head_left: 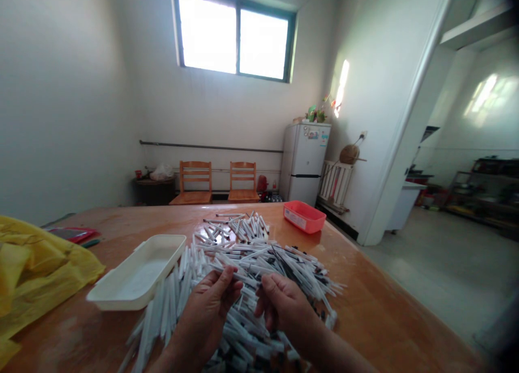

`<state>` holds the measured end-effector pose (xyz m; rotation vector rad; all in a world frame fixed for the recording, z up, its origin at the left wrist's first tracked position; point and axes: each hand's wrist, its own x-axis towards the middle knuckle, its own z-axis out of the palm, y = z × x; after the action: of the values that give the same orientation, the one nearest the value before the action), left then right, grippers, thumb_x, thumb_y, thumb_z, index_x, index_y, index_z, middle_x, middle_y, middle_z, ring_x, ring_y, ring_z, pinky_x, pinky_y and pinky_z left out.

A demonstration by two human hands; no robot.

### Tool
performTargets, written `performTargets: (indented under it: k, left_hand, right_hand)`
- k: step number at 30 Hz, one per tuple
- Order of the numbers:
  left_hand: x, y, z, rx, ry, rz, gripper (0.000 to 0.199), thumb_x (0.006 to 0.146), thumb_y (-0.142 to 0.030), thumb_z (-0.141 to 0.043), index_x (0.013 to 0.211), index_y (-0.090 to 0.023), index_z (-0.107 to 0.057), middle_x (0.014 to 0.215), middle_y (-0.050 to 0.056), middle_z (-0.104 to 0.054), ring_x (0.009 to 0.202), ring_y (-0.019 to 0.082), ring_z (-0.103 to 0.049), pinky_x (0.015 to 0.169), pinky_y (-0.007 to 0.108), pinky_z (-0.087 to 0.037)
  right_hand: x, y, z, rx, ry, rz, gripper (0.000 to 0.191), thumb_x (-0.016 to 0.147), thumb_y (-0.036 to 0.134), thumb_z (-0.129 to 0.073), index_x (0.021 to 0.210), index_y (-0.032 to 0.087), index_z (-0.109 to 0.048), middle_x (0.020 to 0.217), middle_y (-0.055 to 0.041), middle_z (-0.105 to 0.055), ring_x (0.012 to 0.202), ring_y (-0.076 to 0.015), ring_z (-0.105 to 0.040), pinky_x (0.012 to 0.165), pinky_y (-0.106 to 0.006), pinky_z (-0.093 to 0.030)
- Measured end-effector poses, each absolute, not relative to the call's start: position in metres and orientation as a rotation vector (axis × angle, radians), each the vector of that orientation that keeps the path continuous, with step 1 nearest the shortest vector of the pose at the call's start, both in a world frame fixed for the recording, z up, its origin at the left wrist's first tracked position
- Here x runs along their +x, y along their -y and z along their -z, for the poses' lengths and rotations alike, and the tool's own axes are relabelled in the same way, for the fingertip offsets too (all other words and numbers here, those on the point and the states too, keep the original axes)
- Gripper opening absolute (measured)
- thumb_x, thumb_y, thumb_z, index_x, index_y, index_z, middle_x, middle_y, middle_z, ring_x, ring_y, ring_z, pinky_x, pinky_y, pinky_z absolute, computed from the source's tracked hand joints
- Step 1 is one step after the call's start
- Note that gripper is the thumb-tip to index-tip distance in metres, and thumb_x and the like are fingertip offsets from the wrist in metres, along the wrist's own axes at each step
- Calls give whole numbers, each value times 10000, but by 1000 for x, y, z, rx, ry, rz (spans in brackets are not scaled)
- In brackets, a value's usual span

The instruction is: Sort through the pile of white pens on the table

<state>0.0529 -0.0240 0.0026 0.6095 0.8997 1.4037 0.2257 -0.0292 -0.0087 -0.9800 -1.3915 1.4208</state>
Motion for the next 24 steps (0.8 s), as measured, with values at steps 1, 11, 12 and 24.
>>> performTargets:
  k: [1,11,12,24]
  left_hand:
    - [53,24,-2,612,-905,-1407,81,833,-185,-729,896,-148,-695,849,28,-666,711,100,-663,662,199,-574]
    - [54,25,-3,618,-927,-1413,82,834,-180,-726,895,-142,-686,872,31,-668,710,98,-664,667,202,-577]
    - [54,24,-4,614,-932,-1414,78,836,-178,-723,894,-143,-684,871,31,-668,704,96,-663,664,202,-577]
    - [52,23,-2,591,-943,-1430,55,853,-173,-701,893,-143,-678,860,29,-661,715,101,-665,665,206,-579]
  right_hand:
    - [226,29,9,-986,1406,-1423,462,954,608,-461,848,166,-544,613,9,-610,393,-72,-439,391,-190,-267]
    - [227,28,11,-1016,1464,-1400,470,960,608,-452,797,176,-540,559,22,-577,377,-71,-400,388,-195,-262]
    - [227,28,11,-1017,1479,-1370,449,946,596,-497,793,176,-541,567,26,-570,400,-73,-419,401,-193,-283]
    - [225,26,11,-966,1365,-1353,367,859,518,-671,851,178,-533,685,33,-596,482,-65,-466,441,-177,-329]
